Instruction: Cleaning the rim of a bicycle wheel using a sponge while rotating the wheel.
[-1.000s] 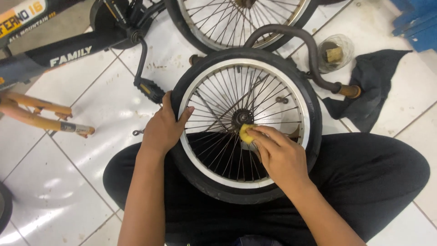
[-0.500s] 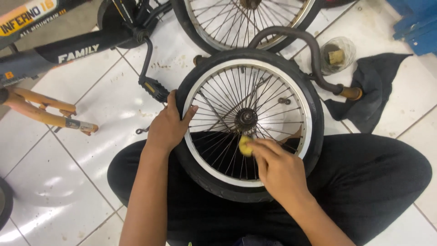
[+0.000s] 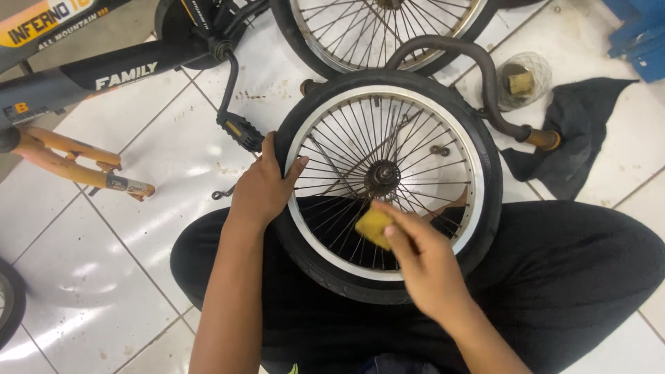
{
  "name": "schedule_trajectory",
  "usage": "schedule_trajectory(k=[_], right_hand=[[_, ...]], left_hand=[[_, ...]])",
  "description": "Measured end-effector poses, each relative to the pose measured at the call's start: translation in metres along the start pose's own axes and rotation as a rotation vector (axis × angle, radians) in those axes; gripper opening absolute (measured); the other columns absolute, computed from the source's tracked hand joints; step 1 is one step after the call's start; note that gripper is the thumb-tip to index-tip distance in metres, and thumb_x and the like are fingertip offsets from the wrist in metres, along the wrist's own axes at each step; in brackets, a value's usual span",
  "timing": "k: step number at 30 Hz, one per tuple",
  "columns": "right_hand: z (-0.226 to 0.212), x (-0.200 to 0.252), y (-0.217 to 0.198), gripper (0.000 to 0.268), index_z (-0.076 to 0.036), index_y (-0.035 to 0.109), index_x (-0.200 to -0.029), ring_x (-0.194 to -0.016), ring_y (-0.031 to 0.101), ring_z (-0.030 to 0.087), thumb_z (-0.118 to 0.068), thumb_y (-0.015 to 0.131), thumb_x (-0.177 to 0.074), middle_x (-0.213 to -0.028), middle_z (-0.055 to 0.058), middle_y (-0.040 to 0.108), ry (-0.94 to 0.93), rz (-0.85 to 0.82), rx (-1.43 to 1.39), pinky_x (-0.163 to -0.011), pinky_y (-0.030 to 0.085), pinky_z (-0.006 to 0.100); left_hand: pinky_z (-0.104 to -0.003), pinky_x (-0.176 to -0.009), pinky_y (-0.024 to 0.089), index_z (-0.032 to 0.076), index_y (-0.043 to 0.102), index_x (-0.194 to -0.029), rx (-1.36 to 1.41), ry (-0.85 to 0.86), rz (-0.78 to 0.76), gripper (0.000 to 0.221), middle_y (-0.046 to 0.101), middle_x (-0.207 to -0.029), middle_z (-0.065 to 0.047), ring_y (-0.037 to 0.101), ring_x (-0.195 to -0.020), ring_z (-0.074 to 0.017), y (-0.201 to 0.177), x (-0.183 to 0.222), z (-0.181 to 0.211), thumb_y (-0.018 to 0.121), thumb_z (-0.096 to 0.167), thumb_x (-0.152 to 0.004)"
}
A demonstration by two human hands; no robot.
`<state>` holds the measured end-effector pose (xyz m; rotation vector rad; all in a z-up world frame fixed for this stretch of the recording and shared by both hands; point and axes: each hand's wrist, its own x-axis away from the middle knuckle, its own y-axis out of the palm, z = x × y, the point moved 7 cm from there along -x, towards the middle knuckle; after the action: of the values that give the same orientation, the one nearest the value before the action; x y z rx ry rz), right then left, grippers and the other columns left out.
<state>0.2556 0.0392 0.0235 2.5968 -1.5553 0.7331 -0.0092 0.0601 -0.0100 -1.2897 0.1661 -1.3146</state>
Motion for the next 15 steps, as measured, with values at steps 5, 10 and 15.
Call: schedule_trajectory(k=[5, 10, 15], right_hand=[[-0.01, 0.015, 0.047, 0.038, -0.016, 0.061, -0.139, -0.052, 0.054, 0.007, -0.021, 0.05, -0.103, -0.103, 0.006, 0.069, -0.414, -0.087, 0.499, -0.041, 0.049, 0.018], [-0.019, 0.034, 0.079, 0.041, -0.008, 0.069, -0.124, -0.084, 0.065, 0.018, 0.006, 0.066, -0.086, -0.105, 0.005, 0.058, -0.671, -0.029, 0.732, -0.057, 0.06, 0.029], [-0.033, 0.042, 0.069, 0.031, -0.009, 0.071, -0.125, -0.081, 0.064, 0.016, -0.01, 0.067, -0.095, -0.104, 0.004, 0.06, -0.712, -0.044, 0.805, -0.054, 0.057, 0.028]], left_hand=[[-0.055, -0.073, 0.055, 0.005, 0.019, -0.162, -0.028, 0.049, 0.047, 0.086, 0.069, -0.114, -0.029, 0.069, -0.094, -0.0477, 0.005, -0.004, -0.008, 0.044, 0.06, -0.1], [-0.048, -0.059, 0.053, 0.008, 0.017, -0.163, -0.019, 0.044, 0.024, 0.086, 0.071, -0.102, -0.02, 0.069, -0.077, -0.0385, 0.007, -0.002, -0.011, 0.043, 0.06, -0.099], [-0.05, -0.066, 0.055, 0.007, 0.016, -0.163, -0.049, 0.045, 0.03, 0.088, 0.07, -0.108, -0.02, 0.069, -0.084, -0.0406, 0.008, -0.003, -0.016, 0.038, 0.063, -0.099]])
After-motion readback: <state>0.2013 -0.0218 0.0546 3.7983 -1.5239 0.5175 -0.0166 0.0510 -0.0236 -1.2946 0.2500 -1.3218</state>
